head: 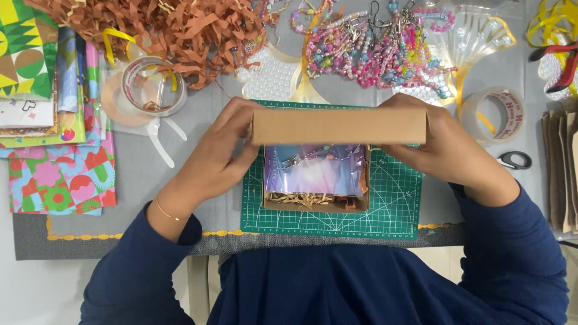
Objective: Folding a cardboard box template into a box and filling it with shredded paper and a small gift item.
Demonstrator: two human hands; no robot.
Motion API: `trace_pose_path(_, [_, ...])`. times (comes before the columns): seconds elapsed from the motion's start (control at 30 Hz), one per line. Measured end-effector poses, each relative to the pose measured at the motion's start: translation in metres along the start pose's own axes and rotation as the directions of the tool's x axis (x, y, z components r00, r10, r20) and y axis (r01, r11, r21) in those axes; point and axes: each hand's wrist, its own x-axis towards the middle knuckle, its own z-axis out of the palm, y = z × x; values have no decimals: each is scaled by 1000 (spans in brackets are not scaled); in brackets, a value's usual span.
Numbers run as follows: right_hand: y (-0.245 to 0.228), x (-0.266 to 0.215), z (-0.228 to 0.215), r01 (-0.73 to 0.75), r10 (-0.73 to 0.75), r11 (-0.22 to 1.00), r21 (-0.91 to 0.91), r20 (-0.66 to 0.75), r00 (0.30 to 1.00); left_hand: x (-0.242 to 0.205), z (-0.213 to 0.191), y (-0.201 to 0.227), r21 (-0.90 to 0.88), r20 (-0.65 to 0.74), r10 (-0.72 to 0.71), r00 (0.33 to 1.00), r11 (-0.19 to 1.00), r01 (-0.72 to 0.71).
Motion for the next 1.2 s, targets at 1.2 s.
trace_pose_path(1.2, [-15,-87,92,252,-320,937,-242,-306,897,-96,60,15,336,-244,226,943,932,-136])
